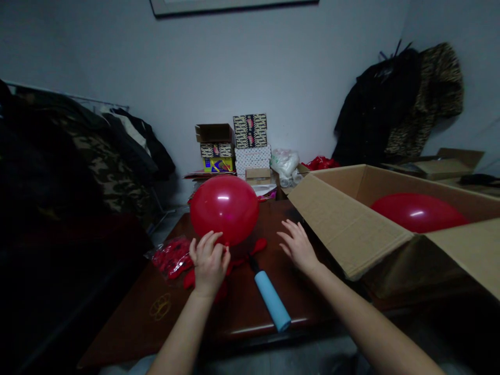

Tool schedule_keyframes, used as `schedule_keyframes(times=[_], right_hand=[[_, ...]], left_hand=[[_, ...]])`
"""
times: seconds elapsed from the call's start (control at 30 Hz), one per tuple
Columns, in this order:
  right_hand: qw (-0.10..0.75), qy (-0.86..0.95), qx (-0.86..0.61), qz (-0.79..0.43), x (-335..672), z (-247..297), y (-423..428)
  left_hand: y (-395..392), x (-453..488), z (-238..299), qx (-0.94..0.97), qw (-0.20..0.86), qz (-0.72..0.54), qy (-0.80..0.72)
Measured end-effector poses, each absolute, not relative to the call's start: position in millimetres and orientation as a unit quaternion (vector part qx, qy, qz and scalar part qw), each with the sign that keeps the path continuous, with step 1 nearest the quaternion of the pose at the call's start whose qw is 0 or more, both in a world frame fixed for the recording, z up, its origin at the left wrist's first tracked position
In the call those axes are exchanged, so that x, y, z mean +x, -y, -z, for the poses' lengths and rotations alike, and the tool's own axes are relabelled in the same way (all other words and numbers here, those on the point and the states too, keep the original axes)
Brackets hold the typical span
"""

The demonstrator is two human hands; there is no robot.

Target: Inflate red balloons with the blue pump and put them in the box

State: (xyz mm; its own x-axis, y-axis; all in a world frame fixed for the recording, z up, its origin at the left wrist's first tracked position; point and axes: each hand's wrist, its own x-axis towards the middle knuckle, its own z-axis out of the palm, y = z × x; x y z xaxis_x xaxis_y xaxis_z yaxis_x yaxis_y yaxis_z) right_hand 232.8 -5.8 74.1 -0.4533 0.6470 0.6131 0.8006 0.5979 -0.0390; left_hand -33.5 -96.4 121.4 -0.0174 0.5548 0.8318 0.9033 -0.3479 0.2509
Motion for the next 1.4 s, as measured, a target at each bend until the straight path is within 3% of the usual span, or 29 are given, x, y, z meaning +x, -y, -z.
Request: schedule_keyframes(times=[0.27,0.63,0.87,1.17,1.4], right_hand=[[0.239,0.847,-0.463,0.109,276,-22,5],[0.177,0.838,-0.511,0.078,273,5,-9],[0.152,0.845,-0.51,0.051,280,25,-29],[0.229,0.852,-0.468,0.048,262,19,-33],[0.333,0.876,-0.347,0.043,201,-54,5]], left_hand=[[96,-24,-105,-0.702,0.121,0.452,0.536],[93,-6,-84,-0.707,0.009,0.489,0.51],[95,-9,-79,-0.722,0.136,0.422,0.531],[97,-12,-82,-0.727,0.187,0.379,0.542],[99,-14,-97,-0.718,0.188,0.395,0.541]])
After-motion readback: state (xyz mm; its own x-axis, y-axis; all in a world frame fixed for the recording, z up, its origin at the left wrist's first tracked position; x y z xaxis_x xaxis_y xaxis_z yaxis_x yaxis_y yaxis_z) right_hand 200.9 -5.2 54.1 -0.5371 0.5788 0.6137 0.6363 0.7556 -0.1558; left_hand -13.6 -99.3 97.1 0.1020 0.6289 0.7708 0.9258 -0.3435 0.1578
